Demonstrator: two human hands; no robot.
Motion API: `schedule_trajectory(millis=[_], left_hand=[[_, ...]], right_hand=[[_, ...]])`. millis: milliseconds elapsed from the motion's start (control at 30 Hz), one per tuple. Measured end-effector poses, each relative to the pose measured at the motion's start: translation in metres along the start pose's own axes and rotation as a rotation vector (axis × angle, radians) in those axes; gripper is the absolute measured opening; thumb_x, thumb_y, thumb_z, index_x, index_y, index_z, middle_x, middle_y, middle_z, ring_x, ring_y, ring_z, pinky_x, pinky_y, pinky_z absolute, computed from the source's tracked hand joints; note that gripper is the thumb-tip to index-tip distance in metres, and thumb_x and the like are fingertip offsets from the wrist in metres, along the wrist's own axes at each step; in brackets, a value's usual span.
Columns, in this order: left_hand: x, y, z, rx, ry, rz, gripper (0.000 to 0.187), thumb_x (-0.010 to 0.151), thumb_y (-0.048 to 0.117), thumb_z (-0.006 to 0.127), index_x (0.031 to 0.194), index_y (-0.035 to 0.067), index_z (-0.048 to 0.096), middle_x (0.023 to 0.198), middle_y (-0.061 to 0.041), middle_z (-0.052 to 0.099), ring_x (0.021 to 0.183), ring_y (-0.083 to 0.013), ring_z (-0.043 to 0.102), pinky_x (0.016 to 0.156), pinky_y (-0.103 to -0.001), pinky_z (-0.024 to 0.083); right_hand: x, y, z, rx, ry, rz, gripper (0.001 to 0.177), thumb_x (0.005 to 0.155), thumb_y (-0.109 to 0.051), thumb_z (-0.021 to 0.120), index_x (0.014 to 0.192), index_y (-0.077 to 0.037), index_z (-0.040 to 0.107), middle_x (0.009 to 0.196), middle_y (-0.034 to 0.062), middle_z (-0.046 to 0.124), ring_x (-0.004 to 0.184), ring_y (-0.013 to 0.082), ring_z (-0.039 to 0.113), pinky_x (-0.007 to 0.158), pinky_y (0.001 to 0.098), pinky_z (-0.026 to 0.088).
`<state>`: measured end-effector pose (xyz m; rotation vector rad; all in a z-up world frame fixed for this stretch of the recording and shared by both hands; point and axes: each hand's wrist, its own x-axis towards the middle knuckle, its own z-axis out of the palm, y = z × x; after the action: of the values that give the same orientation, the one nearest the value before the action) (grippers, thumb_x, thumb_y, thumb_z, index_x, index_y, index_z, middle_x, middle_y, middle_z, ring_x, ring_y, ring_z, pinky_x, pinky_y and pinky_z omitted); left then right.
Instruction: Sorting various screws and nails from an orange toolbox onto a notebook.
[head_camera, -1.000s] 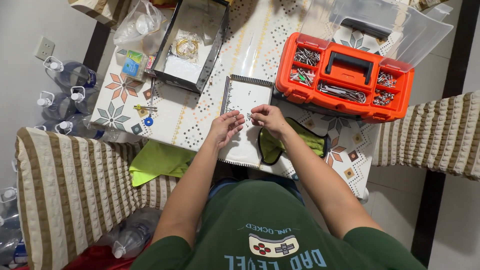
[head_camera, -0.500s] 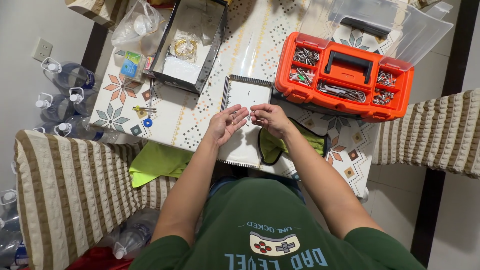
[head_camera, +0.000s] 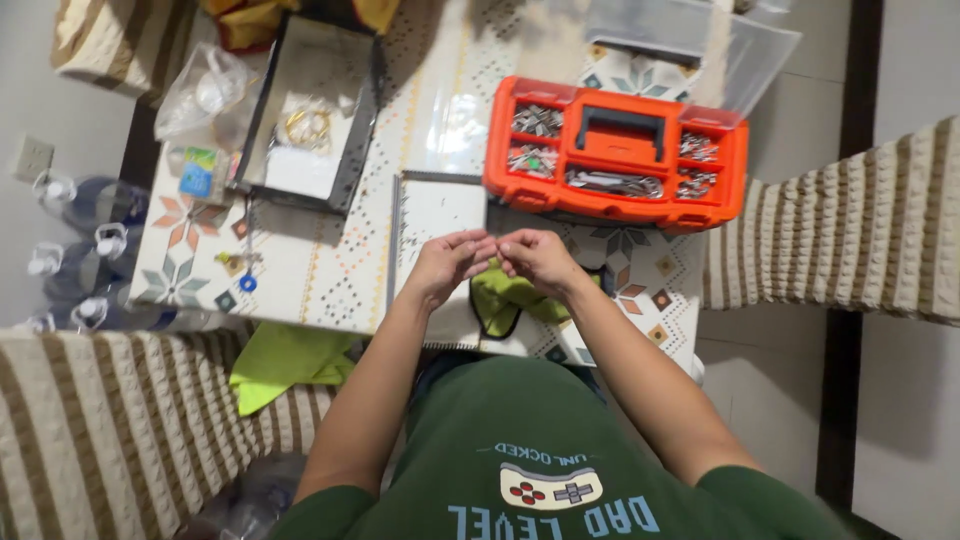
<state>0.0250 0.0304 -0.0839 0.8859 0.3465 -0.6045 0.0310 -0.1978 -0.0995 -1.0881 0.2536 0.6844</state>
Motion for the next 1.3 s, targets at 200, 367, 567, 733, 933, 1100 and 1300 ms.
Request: schedule_trajectory(millis=[200, 367, 567, 733, 933, 1100, 1300], left_hand=[[0.025, -0.019, 0.051, 0.432, -0.052, -0.100, 0.029, 0.102, 0.007, 0.055, 0.127, -0.005, 0.065, 0.112, -0.015, 0.077, 0.094, -0.0216, 0.076, 0.075, -0.032, 0.060], [0.029, -0.032, 0.012, 0.939, 0.295, 0.207, 0.023, 0.098, 0.012, 0.060, 0.110, -0.003, 0.074, 0.089, -0.015, 0.078, 0.069, -0.0192, 0.076, 0.064, -0.032, 0.060], [0.014, -0.019, 0.014, 1.201, 0.637, 0.201, 0.029, 0.096, 0.013, 0.065, 0.122, 0.001, 0.071, 0.081, -0.016, 0.077, 0.062, -0.0199, 0.073, 0.060, -0.033, 0.056], [0.022, -0.025, 0.016, 0.991, 0.745, 0.187, 0.041, 0.098, 0.011, 0.060, 0.138, 0.001, 0.059, 0.077, -0.016, 0.074, 0.058, -0.0212, 0.068, 0.055, -0.034, 0.053], [0.035, -0.024, 0.033, 0.149, 0.626, 0.272, 0.038, 0.100, 0.004, 0.049, 0.137, -0.002, 0.055, 0.107, -0.015, 0.074, 0.078, -0.0181, 0.068, 0.066, -0.029, 0.055], [0.051, -0.011, 0.141, 0.333, 0.253, 0.461, 0.035, 0.100, -0.001, 0.051, 0.134, -0.007, 0.055, 0.122, -0.019, 0.072, 0.093, -0.0217, 0.075, 0.078, -0.029, 0.060], [0.113, 0.000, 0.306, 0.906, 0.108, 0.499, 0.031, 0.096, 0.005, 0.063, 0.127, 0.005, 0.065, 0.110, -0.013, 0.078, 0.081, -0.0170, 0.077, 0.072, -0.029, 0.061]], right_hand=[[-0.056, -0.023, -0.062, -0.322, 0.116, -0.134, 0.013, 0.093, -0.008, 0.074, 0.102, 0.001, 0.071, 0.087, 0.0068, 0.074, 0.072, 0.0126, 0.071, 0.064, 0.0262, 0.058], [-0.080, -0.054, -0.097, -0.303, 0.209, -0.195, 0.012, 0.092, -0.008, 0.073, 0.100, 0.002, 0.070, 0.086, 0.0067, 0.075, 0.072, 0.0124, 0.072, 0.062, 0.0256, 0.057], [-0.103, -0.143, -0.135, -0.442, 0.393, -0.486, 0.011, 0.095, -0.009, 0.072, 0.102, 0.000, 0.072, 0.087, 0.0051, 0.074, 0.072, 0.0100, 0.070, 0.066, 0.0250, 0.059], [-0.090, -0.209, -0.174, -0.805, 0.630, -0.630, 0.018, 0.093, -0.011, 0.075, 0.107, 0.000, 0.077, 0.088, 0.0066, 0.078, 0.075, 0.0092, 0.071, 0.068, 0.0270, 0.057], [-0.075, -0.230, -0.205, -0.949, 0.607, -0.466, 0.024, 0.095, -0.013, 0.070, 0.115, 0.000, 0.075, 0.084, 0.0091, 0.077, 0.071, 0.0118, 0.073, 0.067, 0.0288, 0.058], [-0.084, -0.223, -0.222, -0.644, 0.581, -0.507, 0.023, 0.101, -0.011, 0.064, 0.117, 0.004, 0.072, 0.093, 0.0068, 0.077, 0.072, 0.0097, 0.070, 0.067, 0.0253, 0.058], [-0.114, -0.201, -0.232, -0.501, 0.557, -0.491, 0.023, 0.102, -0.015, 0.064, 0.117, 0.001, 0.071, 0.095, 0.0051, 0.077, 0.076, 0.0086, 0.069, 0.068, 0.0246, 0.058]])
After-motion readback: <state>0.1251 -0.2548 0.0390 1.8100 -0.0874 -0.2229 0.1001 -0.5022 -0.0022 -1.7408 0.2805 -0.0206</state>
